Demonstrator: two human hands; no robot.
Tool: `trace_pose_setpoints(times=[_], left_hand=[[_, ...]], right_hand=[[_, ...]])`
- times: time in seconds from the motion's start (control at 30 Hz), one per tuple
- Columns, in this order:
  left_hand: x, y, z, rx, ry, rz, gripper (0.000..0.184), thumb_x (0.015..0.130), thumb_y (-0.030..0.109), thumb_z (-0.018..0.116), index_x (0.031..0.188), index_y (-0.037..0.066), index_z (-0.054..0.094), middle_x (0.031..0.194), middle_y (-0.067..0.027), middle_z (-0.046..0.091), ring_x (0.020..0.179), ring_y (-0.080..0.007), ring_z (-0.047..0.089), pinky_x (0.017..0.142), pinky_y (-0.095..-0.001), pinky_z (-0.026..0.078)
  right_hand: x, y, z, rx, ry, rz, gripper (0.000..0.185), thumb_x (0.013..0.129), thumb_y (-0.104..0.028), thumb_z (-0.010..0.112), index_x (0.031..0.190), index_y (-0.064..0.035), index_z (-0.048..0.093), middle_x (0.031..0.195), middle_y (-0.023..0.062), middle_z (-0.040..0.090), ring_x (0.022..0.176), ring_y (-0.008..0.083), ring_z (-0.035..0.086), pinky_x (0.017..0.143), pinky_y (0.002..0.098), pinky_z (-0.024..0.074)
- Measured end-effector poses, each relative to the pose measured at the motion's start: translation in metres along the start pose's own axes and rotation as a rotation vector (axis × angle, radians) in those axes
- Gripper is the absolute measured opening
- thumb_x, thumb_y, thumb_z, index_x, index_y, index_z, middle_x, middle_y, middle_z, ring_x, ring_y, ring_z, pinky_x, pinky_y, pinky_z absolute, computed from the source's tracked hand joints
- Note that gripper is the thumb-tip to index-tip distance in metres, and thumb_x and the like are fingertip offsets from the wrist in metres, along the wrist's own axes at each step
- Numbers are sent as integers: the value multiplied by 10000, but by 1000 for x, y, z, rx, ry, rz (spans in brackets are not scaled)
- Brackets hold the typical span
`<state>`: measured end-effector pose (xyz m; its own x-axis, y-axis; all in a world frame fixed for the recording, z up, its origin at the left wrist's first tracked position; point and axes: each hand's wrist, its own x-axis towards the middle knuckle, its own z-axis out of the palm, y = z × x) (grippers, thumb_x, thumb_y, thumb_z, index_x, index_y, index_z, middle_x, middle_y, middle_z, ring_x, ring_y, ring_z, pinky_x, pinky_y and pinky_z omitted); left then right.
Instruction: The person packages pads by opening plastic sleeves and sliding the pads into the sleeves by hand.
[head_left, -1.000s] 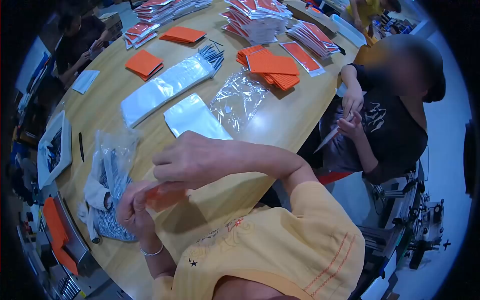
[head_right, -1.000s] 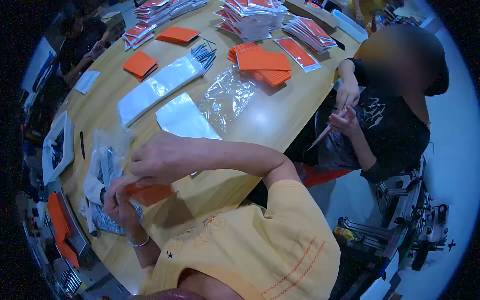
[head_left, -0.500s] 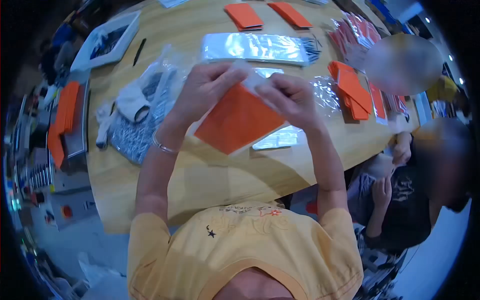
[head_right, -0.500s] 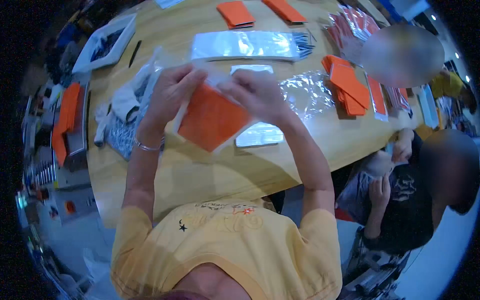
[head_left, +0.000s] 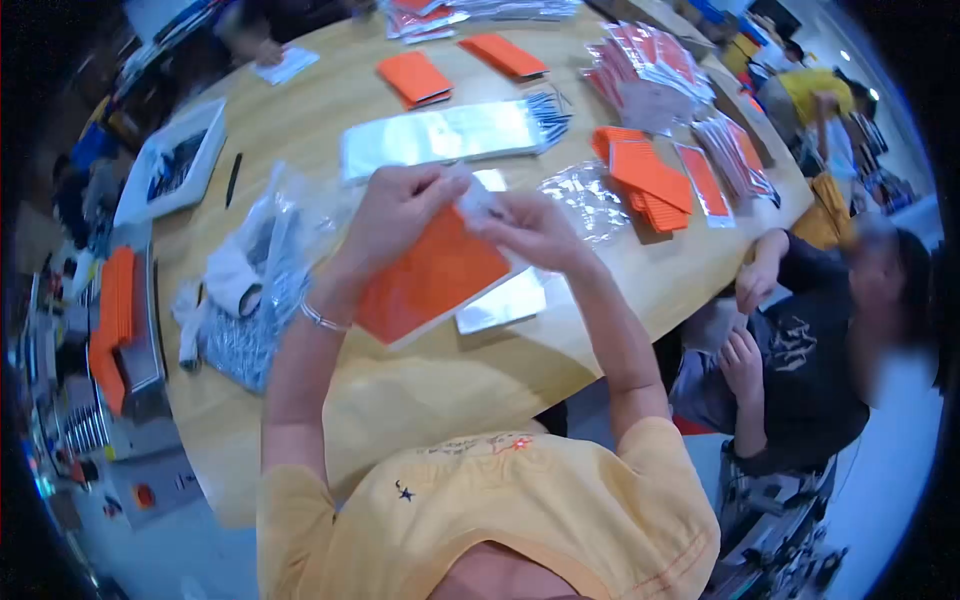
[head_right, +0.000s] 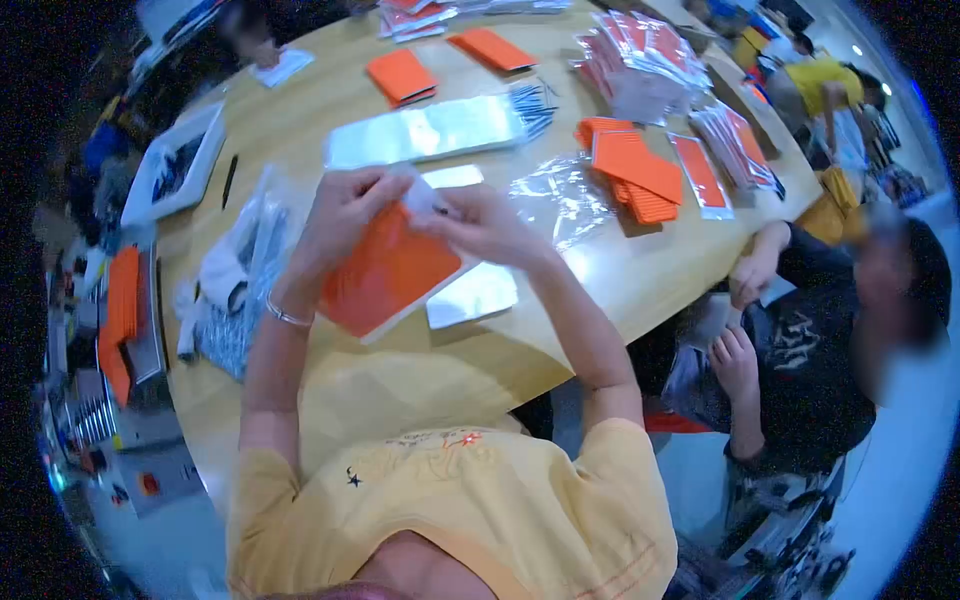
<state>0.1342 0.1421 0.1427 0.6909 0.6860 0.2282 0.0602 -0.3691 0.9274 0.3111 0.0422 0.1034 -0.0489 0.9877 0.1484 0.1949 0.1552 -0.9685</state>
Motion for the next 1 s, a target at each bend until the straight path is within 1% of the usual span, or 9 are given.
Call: trace_pose_setpoints(times=[0.17, 0.33, 0.37, 0.4, 0.43, 0.5, 0.6, 0.93, 1.0], left_hand=[[-8, 10, 12, 22, 204, 394, 128, 841, 81, 609, 943, 6, 628, 931, -52, 626, 819, -157, 557, 743, -247, 445], [-46, -42, 6, 144, 347, 173, 159, 808, 22, 621, 967, 21, 620, 1026, -81, 613, 921, -205, 576, 813, -286, 453], [-53, -53, 12, 152, 341, 167, 159, 808, 22, 621, 967, 21, 620, 1026, -81, 613, 921, -205, 576, 813, -286, 453], [-59, -62, 20, 253, 266, 195, 169, 813, 22, 609, 982, 18, 618, 1015, -79, 617, 916, -200, 581, 820, -281, 454], [-64, -71, 27, 354, 190, 224, 180, 819, 23, 597, 998, 16, 615, 1005, -77, 621, 911, -195, 587, 828, -276, 455], [-71, -83, 47, 378, 120, 176, 175, 813, 65, 617, 982, 20, 619, 1060, -97, 615, 983, -254, 578, 856, -335, 452], [-73, -111, 54, 614, -117, 255, 283, 816, 130, 634, 1081, 35, 611, 1207, -133, 556, 1125, -320, 502, 926, -397, 412], [-66, -147, 64, 814, -174, 267, 498, 839, 336, 608, 1261, 82, 528, 1411, -117, 396, 1272, -341, 348, 1000, -437, 288], [-65, -152, 64, 825, -131, 324, 484, 842, 362, 596, 1257, 117, 546, 1423, -93, 394, 1285, -322, 336, 999, -432, 273]], right_hand=[[-32, 12, -27, -132, 407, -229, 56, 842, -56, 635, 848, -2, 647, 675, -26, 573, 598, 61, 467, 545, 184, 378], [-78, 68, -160, 215, 1243, -156, 120, 860, -151, 641, 817, -39, 641, 709, 4, 590, 578, 63, 483, 519, 194, 390], [-84, 79, -198, -83, 1426, 89, 171, 857, -188, 646, 804, -25, 644, 688, 9, 586, 568, 77, 481, 520, 205, 393], [-103, 105, -240, -608, 1429, -159, 213, 848, -211, 655, 799, -4, 649, 670, 20, 589, 567, 99, 486, 520, 227, 405], [-94, 79, -251, 95, 1567, -292, 236, 838, -220, 662, 808, 14, 652, 684, 41, 607, 574, 125, 508, 526, 249, 424], [-125, 112, -327, -102, 1607, -96, 276, 832, -238, 668, 828, 38, 653, 728, 76, 625, 607, 133, 538, 544, 260, 449], [-125, 108, -326, -208, 1615, -88, 310, 835, -263, 659, 897, 38, 620, 787, 96, 618, 661, 162, 546, 593, 281, 451], [-98, 46, -301, -838, 1563, -58, 603, 847, -392, 613, 1240, 37, 454, 1086, 197, 587, 935, 311, 589, 837, 382, 464], [-71, 2, -299, -799, 1553, -491, 552, 872, -409, 590, 1218, 5, 473, 1090, 191, 580, 977, 295, 569, 851, 377, 451]])
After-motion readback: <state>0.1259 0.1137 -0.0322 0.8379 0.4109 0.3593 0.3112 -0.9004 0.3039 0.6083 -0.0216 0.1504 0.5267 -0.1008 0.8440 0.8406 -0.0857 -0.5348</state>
